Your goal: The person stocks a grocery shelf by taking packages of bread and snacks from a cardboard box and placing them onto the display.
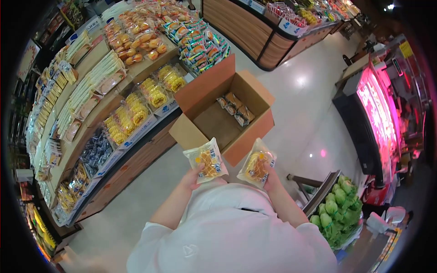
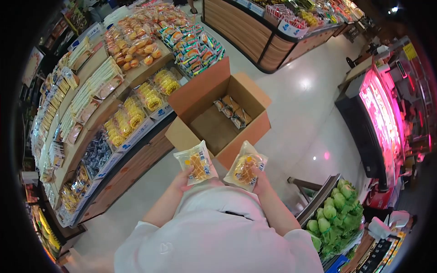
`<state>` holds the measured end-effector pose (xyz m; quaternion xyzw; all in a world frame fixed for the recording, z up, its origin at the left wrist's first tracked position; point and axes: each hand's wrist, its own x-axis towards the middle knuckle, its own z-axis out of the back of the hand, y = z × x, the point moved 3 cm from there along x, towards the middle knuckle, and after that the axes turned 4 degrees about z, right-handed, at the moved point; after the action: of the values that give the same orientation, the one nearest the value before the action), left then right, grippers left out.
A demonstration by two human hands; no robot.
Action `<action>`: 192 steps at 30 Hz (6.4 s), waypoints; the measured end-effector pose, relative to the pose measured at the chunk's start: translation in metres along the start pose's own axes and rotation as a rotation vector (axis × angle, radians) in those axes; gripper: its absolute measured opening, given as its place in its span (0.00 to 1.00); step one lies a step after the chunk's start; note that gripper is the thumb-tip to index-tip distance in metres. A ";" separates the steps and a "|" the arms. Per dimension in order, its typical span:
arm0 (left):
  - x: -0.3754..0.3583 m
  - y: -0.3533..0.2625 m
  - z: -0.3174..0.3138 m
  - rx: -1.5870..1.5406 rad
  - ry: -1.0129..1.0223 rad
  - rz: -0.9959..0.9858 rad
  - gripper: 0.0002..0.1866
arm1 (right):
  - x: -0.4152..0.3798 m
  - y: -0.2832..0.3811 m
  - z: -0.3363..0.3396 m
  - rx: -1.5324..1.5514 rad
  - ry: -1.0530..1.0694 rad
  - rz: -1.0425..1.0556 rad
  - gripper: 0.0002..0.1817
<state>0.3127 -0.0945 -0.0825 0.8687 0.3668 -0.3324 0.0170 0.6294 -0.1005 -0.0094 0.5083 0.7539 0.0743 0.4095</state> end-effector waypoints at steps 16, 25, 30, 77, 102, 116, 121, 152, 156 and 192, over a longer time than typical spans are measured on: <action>0.071 0.015 -0.033 -0.062 -0.152 -0.185 0.28 | 0.109 0.115 0.034 0.046 0.047 -0.092 0.26; 0.169 0.092 -0.099 -0.322 -0.299 -0.527 0.31 | 0.220 0.245 0.141 -0.160 0.143 -0.277 0.24; 0.199 0.129 -0.136 -0.445 -0.362 -0.520 0.31 | 0.263 0.315 0.160 -0.304 0.120 -0.414 0.23; 0.552 -0.180 -0.460 -0.563 -0.545 -0.978 0.31 | 0.707 0.628 -0.039 -0.441 0.476 -0.880 0.30; 0.594 -0.636 -0.422 -0.576 -0.475 -0.815 0.31 | 1.028 0.563 -0.374 -0.458 0.492 -0.746 0.31; 0.700 -0.961 -0.451 -0.640 -0.515 -1.030 0.32 | 1.320 0.599 -0.619 -0.398 0.876 -0.863 0.33; 0.701 -1.043 -0.450 -0.684 -0.473 -1.050 0.32 | 1.371 0.599 -0.681 -0.395 0.804 -0.830 0.31; 0.751 -1.572 -0.282 -0.892 -0.957 -1.239 0.32 | 1.788 0.384 -1.161 -0.684 0.762 -1.010 0.27; 0.796 -1.653 -0.291 -0.853 -0.871 -1.286 0.32 | 1.871 0.388 -1.217 -0.876 0.788 -1.053 0.26; 0.768 -1.646 -0.231 -1.423 -0.726 -1.658 0.34 | 1.825 0.233 -1.361 -0.924 0.994 -1.409 0.28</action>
<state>-0.2330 1.6509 -0.0033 0.0073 0.9035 -0.1898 0.3842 -0.4193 1.9331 0.0140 -0.3583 0.8683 0.3063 0.1546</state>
